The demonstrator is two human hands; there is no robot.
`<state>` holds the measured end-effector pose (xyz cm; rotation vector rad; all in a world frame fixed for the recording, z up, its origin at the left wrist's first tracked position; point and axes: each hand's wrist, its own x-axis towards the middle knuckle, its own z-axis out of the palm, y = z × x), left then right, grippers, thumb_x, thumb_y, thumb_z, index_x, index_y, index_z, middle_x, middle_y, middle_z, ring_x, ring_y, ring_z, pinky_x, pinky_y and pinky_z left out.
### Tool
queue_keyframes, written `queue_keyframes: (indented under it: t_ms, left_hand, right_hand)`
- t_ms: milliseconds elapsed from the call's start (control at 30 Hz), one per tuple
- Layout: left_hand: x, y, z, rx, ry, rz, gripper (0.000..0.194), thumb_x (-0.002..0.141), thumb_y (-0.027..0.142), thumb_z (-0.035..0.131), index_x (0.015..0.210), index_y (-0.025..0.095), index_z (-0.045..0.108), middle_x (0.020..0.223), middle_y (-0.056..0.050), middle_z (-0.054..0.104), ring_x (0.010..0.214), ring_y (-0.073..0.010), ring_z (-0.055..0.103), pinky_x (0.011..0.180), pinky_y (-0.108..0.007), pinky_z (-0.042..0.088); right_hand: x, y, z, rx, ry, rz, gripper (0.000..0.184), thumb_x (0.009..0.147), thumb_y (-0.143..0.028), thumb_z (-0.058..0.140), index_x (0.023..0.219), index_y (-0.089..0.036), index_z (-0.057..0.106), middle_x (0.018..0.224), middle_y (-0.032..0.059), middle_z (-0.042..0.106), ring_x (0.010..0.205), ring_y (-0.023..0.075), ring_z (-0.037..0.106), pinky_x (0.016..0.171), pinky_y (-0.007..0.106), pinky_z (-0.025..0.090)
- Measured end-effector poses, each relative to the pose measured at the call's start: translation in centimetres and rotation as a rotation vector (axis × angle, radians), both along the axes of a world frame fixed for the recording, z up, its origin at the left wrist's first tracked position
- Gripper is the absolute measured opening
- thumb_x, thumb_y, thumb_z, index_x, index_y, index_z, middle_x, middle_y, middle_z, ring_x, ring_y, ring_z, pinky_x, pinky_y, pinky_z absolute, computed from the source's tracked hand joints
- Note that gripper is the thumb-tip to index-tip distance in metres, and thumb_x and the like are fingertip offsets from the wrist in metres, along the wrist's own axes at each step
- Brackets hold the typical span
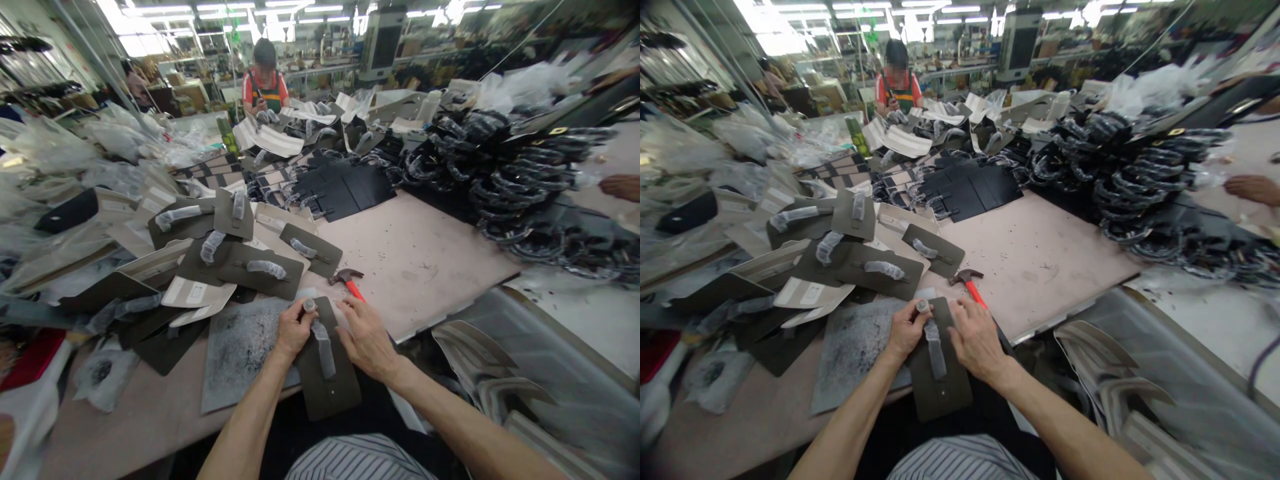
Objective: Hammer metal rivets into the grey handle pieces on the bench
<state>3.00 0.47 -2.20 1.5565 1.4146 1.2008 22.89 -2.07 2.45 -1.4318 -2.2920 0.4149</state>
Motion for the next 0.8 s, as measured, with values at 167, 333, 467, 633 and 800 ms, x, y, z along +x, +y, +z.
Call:
queue_keyframes:
  t_ms: [167, 333, 467, 633, 800]
  left_hand:
    - [0.3, 0.1, 0.6, -0.072, -0.134, 0.066, 0.018, 0.075, 0.025, 0.071, 0.091, 0.019, 0.070, 0.085, -0.002, 0.075, 0.077, -0.0173, 0.069, 0.073, -0.026, 0.053]
    - [0.4, 0.7, 0.7, -0.155, -0.355, 0.140, 0.027, 0.070, 0.028, 0.077, 0.094, 0.018, 0.068, 0.086, -0.003, 0.075, 0.080, -0.0175, 0.070, 0.076, -0.026, 0.054]
    - [-0.6, 0.6, 0.9, -0.153, -0.522, 0.264, 0.029, 0.073, 0.037, 0.076, 0.089, 0.015, 0.066, 0.084, -0.004, 0.074, 0.078, -0.0168, 0.070, 0.075, -0.026, 0.054]
    - [-3.3, -0.8, 1.9, -0.027, -0.559, 0.387, 0.030, 0.076, 0.037, 0.075, 0.093, 0.013, 0.067, 0.091, -0.007, 0.074, 0.085, -0.0169, 0.071, 0.083, -0.029, 0.055]
    - [-5.8, -2.1, 1.6, 0.044, -0.562, 0.614, 0.030, 0.075, 0.037, 0.074, 0.092, 0.013, 0.067, 0.089, -0.007, 0.075, 0.081, -0.0176, 0.071, 0.082, -0.032, 0.056]
  right_hand:
    - [-2.5, -2.4, 0.5, -0.276, 0.360, 0.199, 0.041, 0.095, -0.021, 0.037, 0.135, -0.019, 0.048, 0.114, 0.0098, 0.062, 0.103, 0.0210, 0.058, 0.092, 0.038, 0.047]
    - [-3.4, -3.0, 0.4, -0.439, 0.367, 0.062, 0.054, 0.090, -0.027, 0.051, 0.142, -0.016, 0.040, 0.110, 0.0116, 0.065, 0.096, 0.0236, 0.062, 0.086, 0.038, 0.049]
    - [-4.5, -4.1, 0.0, -0.377, 0.346, -0.035, 0.052, 0.087, -0.018, 0.048, 0.138, -0.012, 0.042, 0.104, 0.0136, 0.066, 0.091, 0.0244, 0.064, 0.087, 0.041, 0.049]
    - [-4.5, -5.5, 0.3, -0.217, 0.682, 0.024, 0.035, 0.092, -0.017, 0.041, 0.125, -0.024, 0.051, 0.115, 0.0067, 0.062, 0.104, 0.0188, 0.060, 0.092, 0.034, 0.049]
    - [-4.1, -6.2, -0.2, -0.044, 0.699, 0.023, 0.036, 0.093, -0.019, 0.045, 0.128, -0.026, 0.050, 0.120, 0.0079, 0.061, 0.112, 0.0209, 0.059, 0.098, 0.038, 0.048]
